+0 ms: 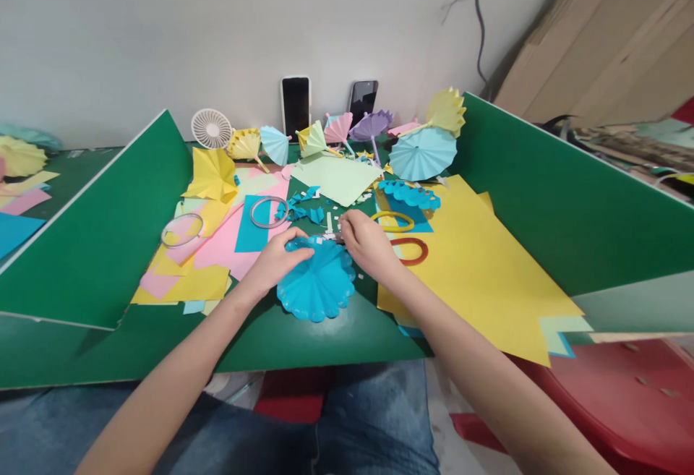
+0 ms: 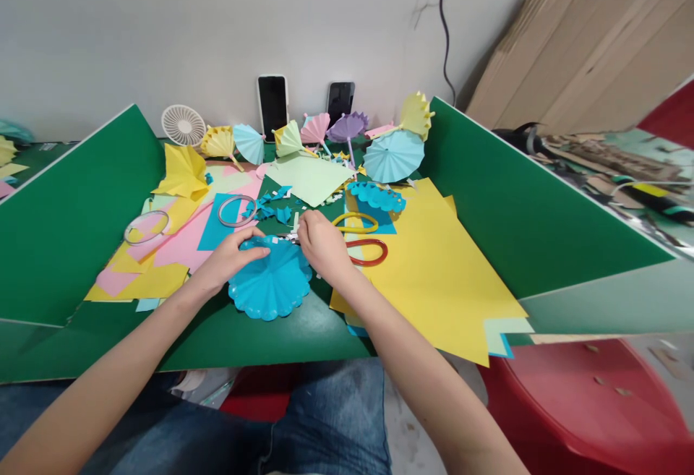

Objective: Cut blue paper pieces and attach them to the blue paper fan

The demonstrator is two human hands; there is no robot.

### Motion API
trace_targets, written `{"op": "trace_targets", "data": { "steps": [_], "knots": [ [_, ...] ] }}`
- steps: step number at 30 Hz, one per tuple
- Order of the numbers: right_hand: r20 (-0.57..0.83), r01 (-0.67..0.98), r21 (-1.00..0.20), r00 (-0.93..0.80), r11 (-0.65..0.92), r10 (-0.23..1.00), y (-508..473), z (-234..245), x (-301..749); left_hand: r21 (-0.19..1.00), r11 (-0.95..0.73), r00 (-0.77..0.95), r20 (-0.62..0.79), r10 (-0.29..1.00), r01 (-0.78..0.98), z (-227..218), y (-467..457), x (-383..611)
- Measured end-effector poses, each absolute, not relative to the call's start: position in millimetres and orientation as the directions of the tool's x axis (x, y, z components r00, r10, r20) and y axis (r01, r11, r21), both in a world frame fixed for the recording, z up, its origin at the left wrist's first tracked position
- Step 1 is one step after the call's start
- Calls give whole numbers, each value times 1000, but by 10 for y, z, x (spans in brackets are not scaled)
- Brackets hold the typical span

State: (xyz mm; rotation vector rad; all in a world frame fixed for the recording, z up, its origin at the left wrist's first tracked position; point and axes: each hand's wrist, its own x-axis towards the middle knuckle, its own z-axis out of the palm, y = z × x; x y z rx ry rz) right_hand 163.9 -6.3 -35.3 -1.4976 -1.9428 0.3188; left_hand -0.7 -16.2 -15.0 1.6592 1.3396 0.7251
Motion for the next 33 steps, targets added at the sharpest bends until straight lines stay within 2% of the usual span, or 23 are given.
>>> {"op": "trace_targets", "data": {
  "steps": [8, 13, 18, 24, 28, 33],
  "knots": [
    [257, 839, -480, -145, 257, 955, -87, -317, 1632, 891, -47, 251, -76, 965, 451, -168, -159, -12],
    [358, 759, -571, -112, 312, 927, -90, -315, 1639, 909, -58, 247, -51, 968, 414, -164, -153, -4],
    [295, 736, -602, -155, 309, 943, -95, -303, 1639, 917, -42, 227, -54, 973, 397, -163, -158, 2],
    [275, 713, -653, -92, 256, 957, -115, -270, 1628, 909, -44, 191, -39, 981, 414, -154, -152, -11],
    [322, 593, -744, -88, 309, 943, -128, -252, 1633, 892, -68, 207, -29, 978, 446, -149, -150, -10],
    [326, 428, -807, -251, 407, 911, -161, -219, 1608, 892, -66, 236, -47, 971, 448, -148, -159, -2]
  ]
}}
